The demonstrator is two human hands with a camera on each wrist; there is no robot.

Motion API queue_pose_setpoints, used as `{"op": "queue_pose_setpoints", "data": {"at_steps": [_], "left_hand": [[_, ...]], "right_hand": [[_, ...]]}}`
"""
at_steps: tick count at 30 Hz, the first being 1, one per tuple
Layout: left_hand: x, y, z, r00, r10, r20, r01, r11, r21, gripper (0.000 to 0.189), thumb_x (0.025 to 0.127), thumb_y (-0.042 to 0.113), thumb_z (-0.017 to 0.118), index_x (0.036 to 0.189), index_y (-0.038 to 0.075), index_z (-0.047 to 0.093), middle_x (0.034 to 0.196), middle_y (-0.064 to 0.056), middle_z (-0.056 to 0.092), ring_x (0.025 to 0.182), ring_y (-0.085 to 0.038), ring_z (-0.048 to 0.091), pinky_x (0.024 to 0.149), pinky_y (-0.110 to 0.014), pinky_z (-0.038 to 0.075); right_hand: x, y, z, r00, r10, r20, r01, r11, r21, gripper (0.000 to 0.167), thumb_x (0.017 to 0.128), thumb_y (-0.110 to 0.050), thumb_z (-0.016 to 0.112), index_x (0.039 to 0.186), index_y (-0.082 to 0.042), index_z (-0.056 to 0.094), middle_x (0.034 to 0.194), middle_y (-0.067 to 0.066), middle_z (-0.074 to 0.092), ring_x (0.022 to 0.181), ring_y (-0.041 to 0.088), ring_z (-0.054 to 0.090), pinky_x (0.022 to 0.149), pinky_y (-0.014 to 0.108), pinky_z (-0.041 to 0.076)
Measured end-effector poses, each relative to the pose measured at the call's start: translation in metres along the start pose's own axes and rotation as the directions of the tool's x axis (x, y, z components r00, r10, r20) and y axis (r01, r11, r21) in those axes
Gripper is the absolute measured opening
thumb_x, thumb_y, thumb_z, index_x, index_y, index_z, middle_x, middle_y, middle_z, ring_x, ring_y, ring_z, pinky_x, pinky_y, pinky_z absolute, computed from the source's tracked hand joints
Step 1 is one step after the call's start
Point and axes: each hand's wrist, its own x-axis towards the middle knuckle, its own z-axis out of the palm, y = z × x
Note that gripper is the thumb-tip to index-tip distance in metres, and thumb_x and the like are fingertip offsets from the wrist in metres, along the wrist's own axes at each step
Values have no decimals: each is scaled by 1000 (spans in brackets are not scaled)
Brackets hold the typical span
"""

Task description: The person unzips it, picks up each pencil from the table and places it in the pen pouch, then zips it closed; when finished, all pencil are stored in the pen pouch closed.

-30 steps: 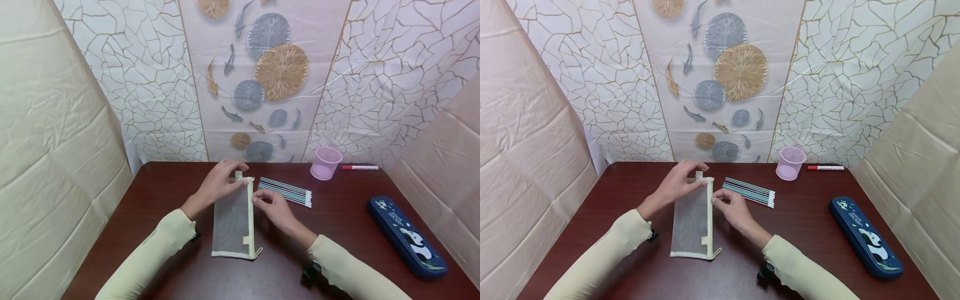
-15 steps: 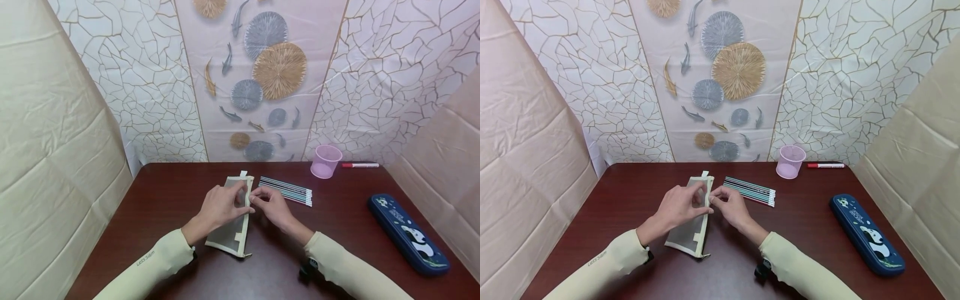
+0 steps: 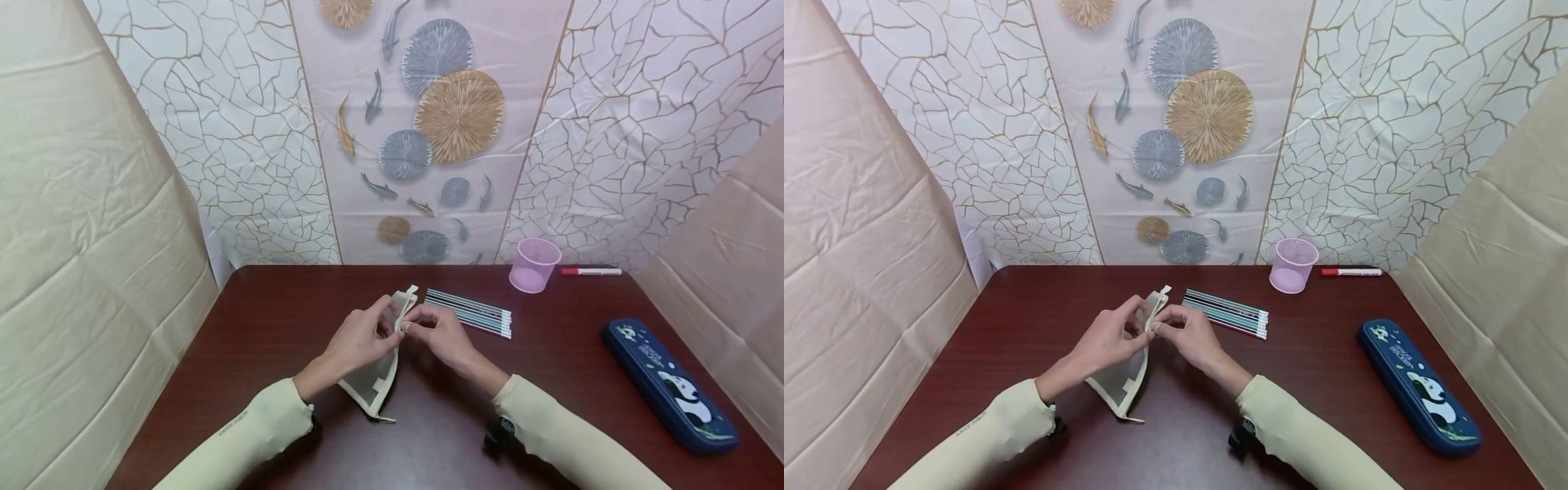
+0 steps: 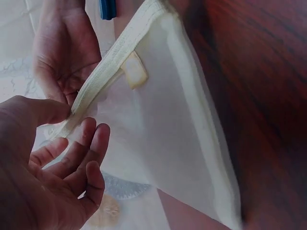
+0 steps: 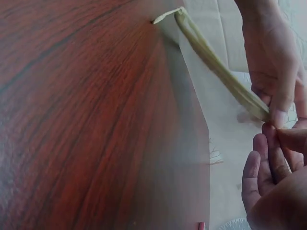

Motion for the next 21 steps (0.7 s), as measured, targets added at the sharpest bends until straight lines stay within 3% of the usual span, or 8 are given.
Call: {"op": "queue_pose_setpoints", "data": {"at_steps": [6,10,15,21], "left_hand": [[-2,0,-2,1000,-6,-28,4,998,-69,22,92,16,69,113,23,63,78,9,76,63,-1,64,57,-23,50],[-3,-2,-8,995,27,-98,-23,999,33,17,92,12,68,106,22,69,72,13,70,60,-1,58,56,-22,46],[-5,-6,-20,986,44,-160,-13,982,187,13,94,13,68,101,21,74,71,14,67,59,-5,54,56,-24,45],[-9,-10,-46,993,-18,-120,46,971,237,13,98,16,71,105,20,81,80,11,74,60,-7,55,56,-26,44]], "right_hand": [[1,2,0,999,10,40,-12,998,63,6,99,-4,70,101,-1,74,96,20,78,87,29,76,80,47,64],[2,5,-1,999,19,39,-20,999,39,5,99,-3,68,101,1,72,94,20,78,83,29,76,79,51,64],[2,10,-7,999,46,3,-46,997,-57,6,99,-7,69,98,-3,73,90,18,78,82,29,77,77,45,64],[2,17,-19,996,72,-50,-79,986,-147,7,99,-11,69,97,-7,75,85,16,77,79,34,76,64,28,57]]}}
